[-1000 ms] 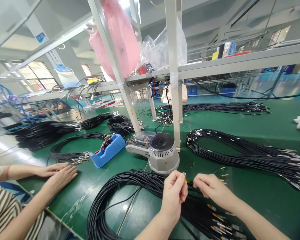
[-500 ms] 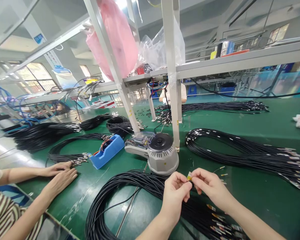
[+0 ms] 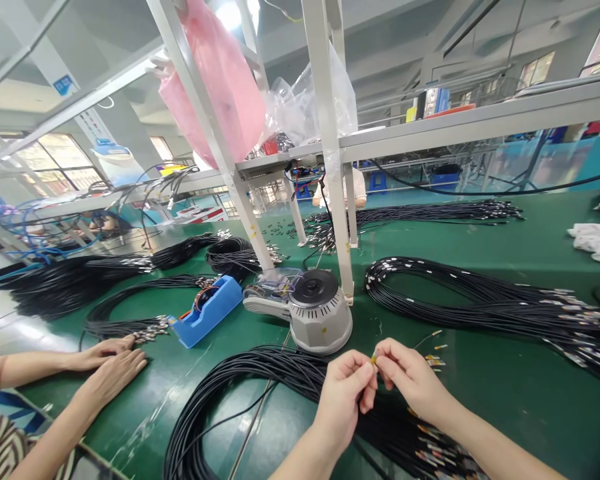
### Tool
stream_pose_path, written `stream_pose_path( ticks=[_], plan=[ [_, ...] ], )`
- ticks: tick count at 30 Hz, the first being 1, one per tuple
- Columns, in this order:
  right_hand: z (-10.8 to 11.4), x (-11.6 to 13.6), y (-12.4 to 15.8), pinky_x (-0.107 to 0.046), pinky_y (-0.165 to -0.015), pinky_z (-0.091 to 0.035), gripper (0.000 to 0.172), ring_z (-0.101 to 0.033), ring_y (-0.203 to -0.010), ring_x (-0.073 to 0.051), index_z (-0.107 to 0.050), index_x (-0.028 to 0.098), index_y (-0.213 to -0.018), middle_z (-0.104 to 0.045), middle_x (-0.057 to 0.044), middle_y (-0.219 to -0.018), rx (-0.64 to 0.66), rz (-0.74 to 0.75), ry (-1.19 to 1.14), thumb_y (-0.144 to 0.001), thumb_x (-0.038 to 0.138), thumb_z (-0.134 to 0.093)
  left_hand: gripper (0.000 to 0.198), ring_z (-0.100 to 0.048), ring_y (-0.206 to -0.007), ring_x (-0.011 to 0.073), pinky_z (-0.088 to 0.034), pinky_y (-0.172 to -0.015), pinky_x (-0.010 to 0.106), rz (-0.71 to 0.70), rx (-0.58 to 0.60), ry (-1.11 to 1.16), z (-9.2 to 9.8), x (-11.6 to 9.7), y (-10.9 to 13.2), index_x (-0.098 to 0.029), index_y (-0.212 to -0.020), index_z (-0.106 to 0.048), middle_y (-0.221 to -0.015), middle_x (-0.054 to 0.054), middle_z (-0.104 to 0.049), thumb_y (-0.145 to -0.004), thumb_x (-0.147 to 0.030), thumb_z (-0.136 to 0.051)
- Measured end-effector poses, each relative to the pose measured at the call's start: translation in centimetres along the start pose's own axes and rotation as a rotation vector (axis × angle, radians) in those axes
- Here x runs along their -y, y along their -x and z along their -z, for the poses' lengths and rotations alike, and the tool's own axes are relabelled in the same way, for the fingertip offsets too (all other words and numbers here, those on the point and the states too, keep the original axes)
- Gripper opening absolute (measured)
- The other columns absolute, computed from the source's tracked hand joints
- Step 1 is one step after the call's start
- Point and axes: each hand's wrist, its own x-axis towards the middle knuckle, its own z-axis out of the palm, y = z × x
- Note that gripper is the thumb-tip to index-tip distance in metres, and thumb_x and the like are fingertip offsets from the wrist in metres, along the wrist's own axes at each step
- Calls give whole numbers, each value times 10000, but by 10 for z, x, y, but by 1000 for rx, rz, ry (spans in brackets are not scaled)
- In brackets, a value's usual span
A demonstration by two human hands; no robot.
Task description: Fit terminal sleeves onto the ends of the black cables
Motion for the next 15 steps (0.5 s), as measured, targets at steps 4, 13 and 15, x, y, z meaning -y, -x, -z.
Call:
stream_pose_path(
  ticks=[4, 13, 15],
  plan=[
    [0, -3, 2, -233, -479, -358, 171, -440, -483, -123, -476, 183, -742, -464, 37, -572, 9, -25, -48, -871, 276, -413, 204, -356, -339, 30, -170, -334, 164, 26, 45, -1, 3, 0, -1, -103, -619, -515, -500, -10, -486, -737, -257, -579],
    [4, -3, -2, -229, -493, -388, 232, -478, -541, -120, -554, 183, -872, -483, 18, -710, 89, -86, -402, -769, 382, -614, 270, -383, -315, 44, -218, -327, 166, 81, 218, -34, 6, -1, -1, -92, -615, -540, -501, 16, -518, -740, -330, -571],
    [5, 0, -2, -225, -484, -374, 206, -472, -527, -115, -563, 171, -765, -475, 21, -681, 105, -84, -419, -763, 367, -626, 293, -387, -319, 50, -227, -330, 167, 92, 239, -95, 6, -1, 0, -92, -630, -548, -487, 10, -504, -758, -355, -544]
  ],
)
